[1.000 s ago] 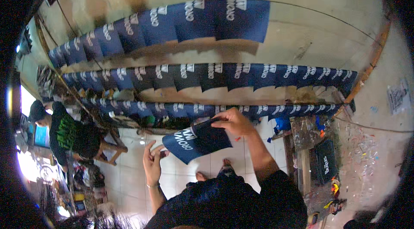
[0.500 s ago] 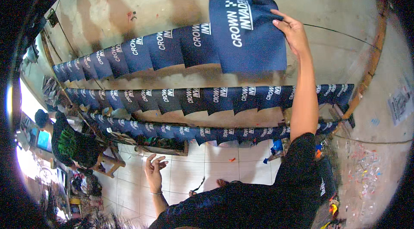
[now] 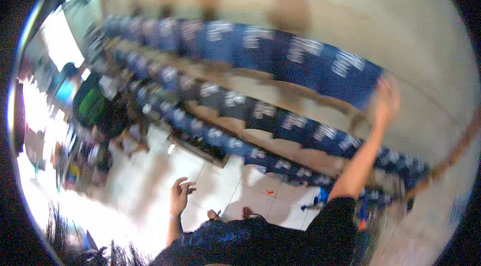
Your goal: The person organizes printed pieces of fabric on lines, receives fresh pieces from a screen-printing station, and hangs them to dry.
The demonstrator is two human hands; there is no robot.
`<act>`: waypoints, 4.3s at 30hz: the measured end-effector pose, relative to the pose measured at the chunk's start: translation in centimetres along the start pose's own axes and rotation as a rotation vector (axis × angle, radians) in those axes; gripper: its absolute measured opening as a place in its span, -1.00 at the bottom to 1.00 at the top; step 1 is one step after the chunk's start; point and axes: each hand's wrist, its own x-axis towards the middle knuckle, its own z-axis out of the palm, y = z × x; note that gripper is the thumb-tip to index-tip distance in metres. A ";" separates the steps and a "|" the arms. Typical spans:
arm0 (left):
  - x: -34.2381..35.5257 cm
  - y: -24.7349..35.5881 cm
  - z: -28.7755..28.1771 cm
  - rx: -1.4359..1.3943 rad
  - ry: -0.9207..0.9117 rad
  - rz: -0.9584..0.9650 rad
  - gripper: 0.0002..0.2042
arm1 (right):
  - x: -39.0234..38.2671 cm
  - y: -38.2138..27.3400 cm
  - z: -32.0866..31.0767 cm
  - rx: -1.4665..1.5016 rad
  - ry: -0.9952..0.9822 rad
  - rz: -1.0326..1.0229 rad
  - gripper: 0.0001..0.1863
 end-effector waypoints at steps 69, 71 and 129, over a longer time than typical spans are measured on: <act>-5.2 -32.2 -130.2 -0.804 1.089 -0.906 -0.68 | -124.5 -80.8 90.3 -0.292 -2.237 0.850 -0.69; -6.4 -32.5 -130.7 -0.807 1.121 -0.995 -0.68 | -126.1 -81.1 92.6 -0.330 -2.280 0.801 -0.69; 14.1 -8.7 -158.6 -0.639 0.551 0.004 -0.66 | -121.6 -118.8 105.5 0.841 -1.437 0.532 -0.82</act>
